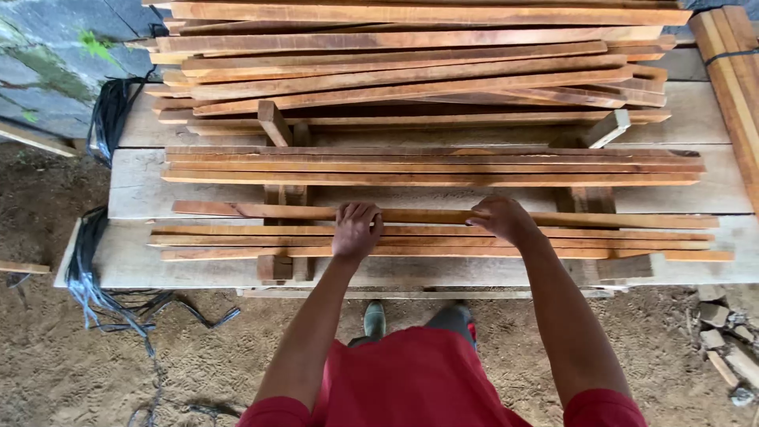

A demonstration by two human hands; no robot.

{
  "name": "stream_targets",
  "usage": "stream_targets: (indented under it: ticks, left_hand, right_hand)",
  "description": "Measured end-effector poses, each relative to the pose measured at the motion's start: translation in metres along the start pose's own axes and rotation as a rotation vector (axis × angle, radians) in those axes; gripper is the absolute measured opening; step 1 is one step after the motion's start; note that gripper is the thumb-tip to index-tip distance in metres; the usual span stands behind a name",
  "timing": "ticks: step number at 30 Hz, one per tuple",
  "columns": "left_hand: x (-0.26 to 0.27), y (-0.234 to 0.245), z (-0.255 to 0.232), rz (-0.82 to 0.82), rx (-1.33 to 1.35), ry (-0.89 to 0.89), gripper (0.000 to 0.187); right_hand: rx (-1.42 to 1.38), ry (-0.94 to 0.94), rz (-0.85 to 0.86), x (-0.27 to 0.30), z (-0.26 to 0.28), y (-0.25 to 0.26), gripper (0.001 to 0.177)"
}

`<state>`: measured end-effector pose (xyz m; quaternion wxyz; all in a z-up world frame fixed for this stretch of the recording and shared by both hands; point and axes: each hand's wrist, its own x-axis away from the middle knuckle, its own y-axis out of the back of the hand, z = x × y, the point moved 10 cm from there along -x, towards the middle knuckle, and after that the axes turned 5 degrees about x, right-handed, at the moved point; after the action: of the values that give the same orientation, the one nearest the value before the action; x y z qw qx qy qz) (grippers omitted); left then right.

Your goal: Selecting individual thin wood strips from a large stack and organizing them onto a wooden sorting rack on a workbench.

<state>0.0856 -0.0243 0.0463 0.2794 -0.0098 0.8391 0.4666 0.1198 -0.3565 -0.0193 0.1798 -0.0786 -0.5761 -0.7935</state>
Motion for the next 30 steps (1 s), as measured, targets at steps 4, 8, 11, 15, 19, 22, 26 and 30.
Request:
stream_targets:
  ticks: [4, 8, 11, 15, 19, 22, 26, 30]
  left_hand:
    - [0.003, -0.007, 0.003, -0.033, -0.055, 0.0, 0.01]
    - [-0.012, 0.004, -0.007, -0.088, -0.078, -0.002, 0.019]
    - [-0.014, 0.009, -0.016, -0.057, -0.11, 0.061, 0.033]
    - [-0.006, 0.005, -0.006, -0.034, -0.316, 0.078, 0.051]
    - [-0.001, -0.009, 0.014, 0.01, -0.342, 0.179, 0.052]
    - [-0.005, -0.005, 0.011, -0.007, -0.283, 0.178, 0.056]
    - [0.002, -0.013, 0.014, -0.031, -0.235, 0.125, 0.062]
    - [0.004, -0.028, 0.031, 0.008, -0.196, 0.181, 0.062]
  right_hand:
    - [0.108, 0.422, -0.064, 0.009, 0.028, 0.003, 0.023]
    - [0.371, 0.629, -0.491, 0.001, 0.022, -0.005, 0.022]
    - [0.348, 0.573, -0.579, 0.002, 0.013, -0.005, 0.018]
    - [0.415, 0.34, -0.779, 0.017, 0.032, 0.031, 0.025]
    - [0.413, 0.229, -0.973, 0.041, 0.005, 0.042, 0.036]
    - [0.392, 0.123, -1.003, 0.061, -0.01, 0.045, 0.029]
    - [0.389, 0.132, -1.028, 0.07, -0.013, 0.038, 0.018]
    - [0.264, 0.09, -0.969, 0.06, -0.01, 0.047, 0.025]
